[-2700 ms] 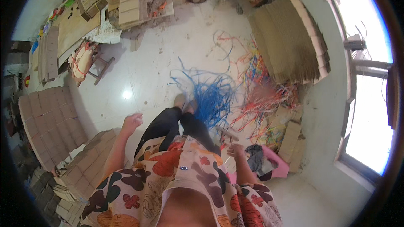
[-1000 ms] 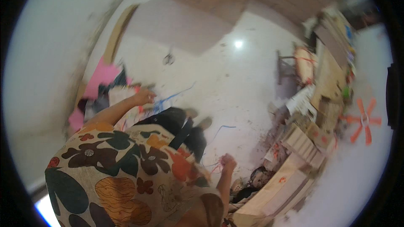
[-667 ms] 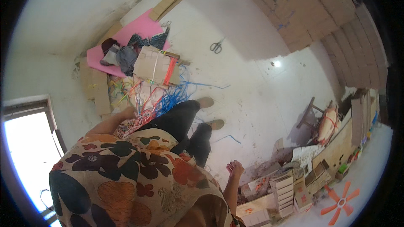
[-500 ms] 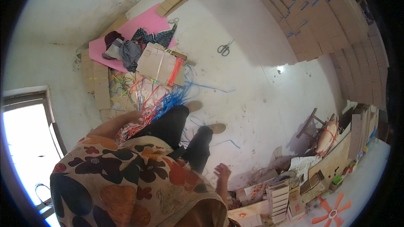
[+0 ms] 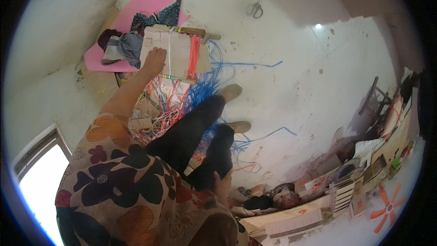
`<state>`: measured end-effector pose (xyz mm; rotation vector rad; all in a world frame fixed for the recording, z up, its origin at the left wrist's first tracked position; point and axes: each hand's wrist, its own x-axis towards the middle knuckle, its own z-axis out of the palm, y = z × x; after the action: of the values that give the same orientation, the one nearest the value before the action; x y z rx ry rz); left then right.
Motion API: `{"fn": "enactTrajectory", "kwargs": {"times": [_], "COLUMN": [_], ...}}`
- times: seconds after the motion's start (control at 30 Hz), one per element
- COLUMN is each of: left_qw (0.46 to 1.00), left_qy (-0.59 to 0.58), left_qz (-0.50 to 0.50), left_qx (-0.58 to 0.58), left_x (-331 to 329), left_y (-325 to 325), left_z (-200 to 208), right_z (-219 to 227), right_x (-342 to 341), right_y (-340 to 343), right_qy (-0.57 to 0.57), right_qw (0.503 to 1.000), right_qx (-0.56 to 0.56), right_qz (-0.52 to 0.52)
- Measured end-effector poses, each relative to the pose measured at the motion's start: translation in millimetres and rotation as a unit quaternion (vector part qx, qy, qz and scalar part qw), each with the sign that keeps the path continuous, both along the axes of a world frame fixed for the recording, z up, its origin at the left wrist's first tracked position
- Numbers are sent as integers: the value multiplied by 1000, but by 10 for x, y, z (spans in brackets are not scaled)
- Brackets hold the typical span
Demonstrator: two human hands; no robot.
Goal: The person sits on the floor and bundles stacks of flat cardboard pieces using blue plastic straps. They wrap the straps around the stacks, tie them, and use scissors to trim the excess. The person then stacks the finished bundles and repeats the process with new stacks.
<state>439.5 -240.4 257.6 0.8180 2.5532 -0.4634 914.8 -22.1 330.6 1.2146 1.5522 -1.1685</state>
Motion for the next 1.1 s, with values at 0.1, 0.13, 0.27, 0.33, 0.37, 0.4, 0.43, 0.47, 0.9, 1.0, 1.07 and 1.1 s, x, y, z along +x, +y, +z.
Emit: {"fn": "enactTrajectory", "kwargs": {"times": [0.1, 0.13, 0.27, 0.33, 0.37, 0.4, 0.43, 0.47, 0.9, 1.0, 1.07, 1.1], "left_qw": [967, 978, 963, 930, 940, 946, 963, 977, 869, 817, 801, 798], "left_qy": [-173, -199, 10, 139, 145, 147, 124, 100, -186, -248, -281, -289], "left_qz": [-186, -60, 103, 65, 49, 27, 12, -3, -421, -520, -521, -515], "left_qx": [0, -7, 247, 333, 305, 289, 239, 188, 185, 1, -88, -119], "left_x": [110, 196, 438, 173, -21, -227, -329, -393, 1722, 2244, 2405, 2455], "left_y": [-10, 172, 176, 448, 577, 805, 964, 1071, 346, -10, -148, -241], "left_z": [-224, -162, -755, -845, -828, -856, -873, -937, -1152, -1021, -1044, -1041], "right_z": [-91, -164, -297, -325, -334, -306, -327, -354, -466, -448, -465, -490], "right_x": [156, 151, 110, 256, 330, 350, 379, 421, 696, 651, 656, 654], "right_y": [-311, -343, -428, -461, -485, -495, -489, -493, -514, -439, -453, -482], "right_qy": [16, 7, -32, -14, -3, 6, 16, 26, 43, 38, 41, 47], "right_qw": [999, 1000, 999, 999, 999, 999, 999, 999, 997, 998, 996, 995], "right_qx": [43, 23, 1, 15, 20, 38, 41, 43, 21, 25, 37, 38], "right_qz": [1, -2, 10, 28, 38, 32, 18, 2, -54, -48, -68, -74]}}
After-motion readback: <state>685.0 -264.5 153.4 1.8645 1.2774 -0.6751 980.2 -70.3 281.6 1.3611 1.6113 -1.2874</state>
